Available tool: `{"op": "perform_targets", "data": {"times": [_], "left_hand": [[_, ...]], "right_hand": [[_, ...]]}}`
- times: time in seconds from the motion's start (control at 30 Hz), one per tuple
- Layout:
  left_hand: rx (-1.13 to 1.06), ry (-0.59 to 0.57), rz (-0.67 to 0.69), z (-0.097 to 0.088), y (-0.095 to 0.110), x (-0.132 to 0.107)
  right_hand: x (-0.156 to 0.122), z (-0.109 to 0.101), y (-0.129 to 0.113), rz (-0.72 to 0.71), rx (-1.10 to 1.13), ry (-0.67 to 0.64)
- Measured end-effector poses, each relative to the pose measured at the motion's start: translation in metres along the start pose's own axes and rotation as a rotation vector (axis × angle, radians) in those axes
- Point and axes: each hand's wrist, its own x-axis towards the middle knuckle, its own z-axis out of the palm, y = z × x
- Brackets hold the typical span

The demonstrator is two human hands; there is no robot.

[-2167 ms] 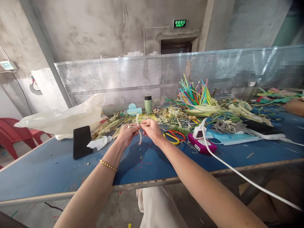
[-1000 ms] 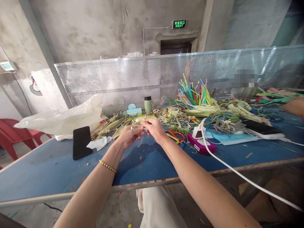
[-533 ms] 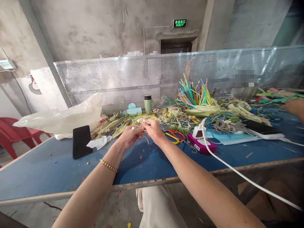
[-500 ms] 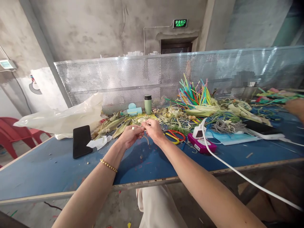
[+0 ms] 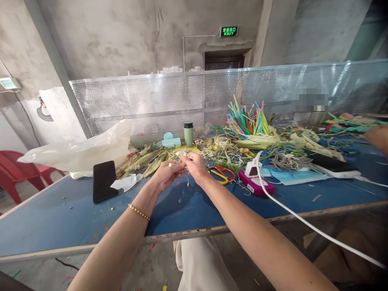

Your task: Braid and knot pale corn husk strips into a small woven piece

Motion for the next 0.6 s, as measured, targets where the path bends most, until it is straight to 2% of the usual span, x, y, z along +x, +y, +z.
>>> {"op": "perform_targets", "data": {"times": [0.27, 0.33, 0.4, 0.43, 0.53, 0.6], "left_hand": [[-0.062, 0.045, -0.002, -0.007, 0.003, 0.003], [-0.008, 0.062, -0.006, -0.009, 0.003, 0.004], [0.051, 0.079, -0.027, -0.01, 0.001, 0.004], [0.073, 0.085, -0.038, -0.01, 0.0, 0.005], [0.1, 0.083, -0.057, -0.01, -0.001, 0.004], [0.103, 0.057, -0.069, -0.009, -0.001, 0.002]], "right_hand": [[0.005, -0.004, 0.0, -0.071, -0.112, 0.033], [0.005, -0.008, -0.006, -0.124, -0.21, 0.047], [0.004, -0.012, -0.011, -0.266, -0.3, 0.048], [0.003, -0.014, -0.013, -0.312, -0.324, -0.027], [0.001, -0.017, -0.016, -0.323, -0.324, -0.287], [0.001, -0.017, -0.015, -0.318, -0.323, -0.34]]}}
